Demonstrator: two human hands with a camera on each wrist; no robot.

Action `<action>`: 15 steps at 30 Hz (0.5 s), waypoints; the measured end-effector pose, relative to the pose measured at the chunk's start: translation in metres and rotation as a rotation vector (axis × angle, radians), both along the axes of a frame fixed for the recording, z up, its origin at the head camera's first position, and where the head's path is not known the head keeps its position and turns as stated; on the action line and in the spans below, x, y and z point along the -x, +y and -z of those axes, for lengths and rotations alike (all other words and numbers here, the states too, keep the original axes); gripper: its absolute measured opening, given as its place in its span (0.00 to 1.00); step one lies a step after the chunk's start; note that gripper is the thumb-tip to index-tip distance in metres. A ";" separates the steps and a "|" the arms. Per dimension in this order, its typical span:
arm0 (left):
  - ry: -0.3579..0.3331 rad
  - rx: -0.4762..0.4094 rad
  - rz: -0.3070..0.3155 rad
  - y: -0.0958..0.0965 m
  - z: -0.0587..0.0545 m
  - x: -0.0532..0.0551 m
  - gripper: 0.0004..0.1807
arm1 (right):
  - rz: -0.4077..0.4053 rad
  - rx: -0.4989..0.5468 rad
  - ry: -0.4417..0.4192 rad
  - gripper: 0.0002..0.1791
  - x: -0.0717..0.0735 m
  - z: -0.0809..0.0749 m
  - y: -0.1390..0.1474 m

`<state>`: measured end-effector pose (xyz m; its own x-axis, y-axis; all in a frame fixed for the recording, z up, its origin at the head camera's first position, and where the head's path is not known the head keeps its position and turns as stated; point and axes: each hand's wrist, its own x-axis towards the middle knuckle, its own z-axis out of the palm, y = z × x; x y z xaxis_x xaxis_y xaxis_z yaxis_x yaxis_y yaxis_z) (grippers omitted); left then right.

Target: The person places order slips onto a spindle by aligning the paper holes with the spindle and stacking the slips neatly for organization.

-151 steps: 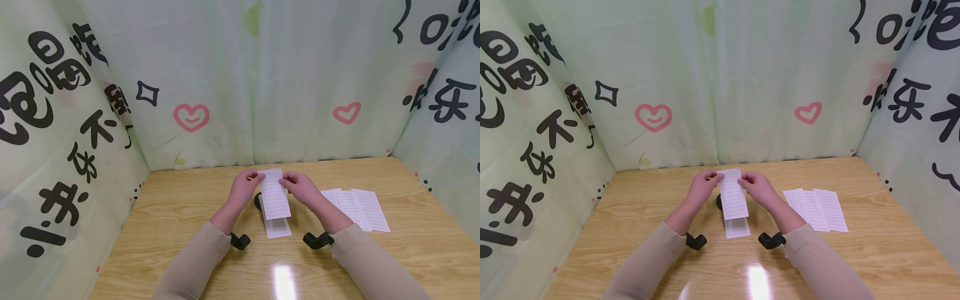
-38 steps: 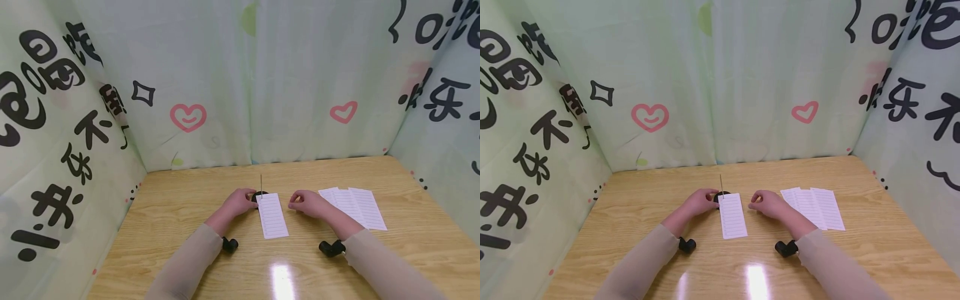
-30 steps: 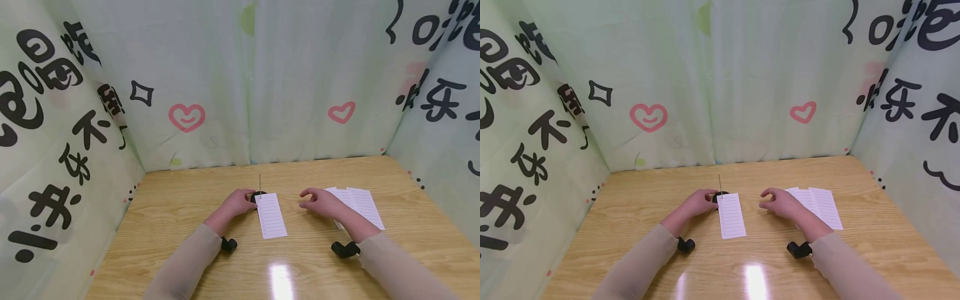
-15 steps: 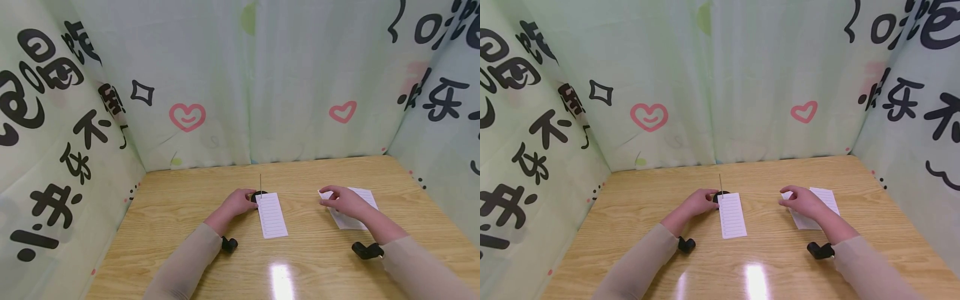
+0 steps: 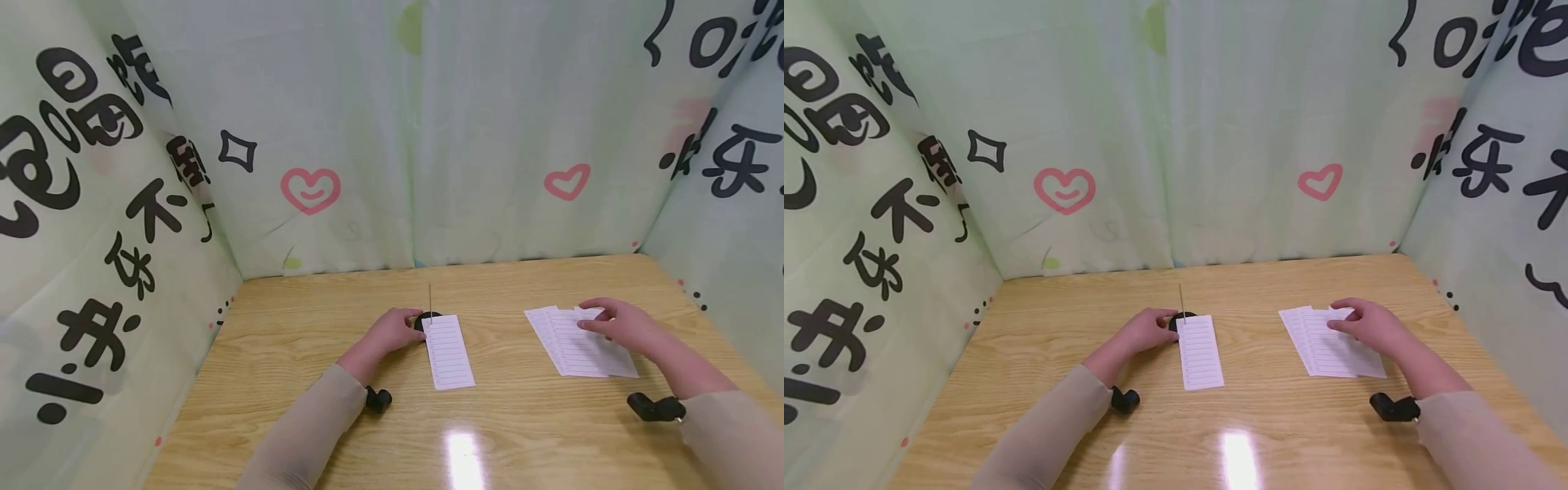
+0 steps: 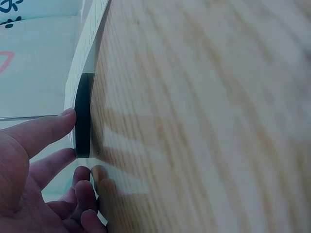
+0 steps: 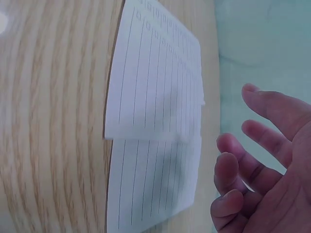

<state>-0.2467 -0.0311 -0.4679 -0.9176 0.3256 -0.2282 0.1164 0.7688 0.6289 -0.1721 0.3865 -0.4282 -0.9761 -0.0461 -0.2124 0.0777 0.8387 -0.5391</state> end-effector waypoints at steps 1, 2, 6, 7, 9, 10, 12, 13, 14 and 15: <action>-0.003 0.000 -0.005 0.000 0.000 0.000 0.31 | 0.004 -0.005 -0.004 0.36 0.000 0.000 0.003; -0.006 0.002 -0.010 0.000 -0.001 -0.001 0.31 | 0.004 -0.011 -0.007 0.37 0.000 -0.001 0.006; -0.010 0.006 -0.021 0.000 -0.002 -0.001 0.31 | 0.005 -0.047 -0.002 0.36 0.001 -0.002 0.015; -0.008 0.008 -0.019 0.001 -0.002 -0.001 0.31 | 0.006 -0.054 0.001 0.36 0.002 -0.001 0.017; -0.006 0.005 -0.014 0.001 -0.003 -0.001 0.31 | 0.012 -0.062 0.001 0.35 0.002 -0.001 0.021; -0.007 0.002 -0.012 0.001 -0.003 -0.001 0.31 | 0.015 -0.064 0.000 0.35 0.003 0.000 0.023; -0.007 0.001 -0.009 0.001 -0.003 -0.001 0.31 | 0.025 -0.057 -0.013 0.35 0.003 0.002 0.027; -0.008 0.001 -0.008 0.001 -0.004 -0.001 0.31 | 0.028 -0.053 -0.021 0.35 0.003 0.003 0.030; -0.009 0.002 -0.008 0.001 -0.003 -0.001 0.31 | 0.031 -0.052 -0.028 0.36 0.003 0.004 0.032; -0.013 0.000 -0.010 0.001 -0.003 -0.001 0.31 | 0.033 -0.052 -0.034 0.37 0.004 0.005 0.034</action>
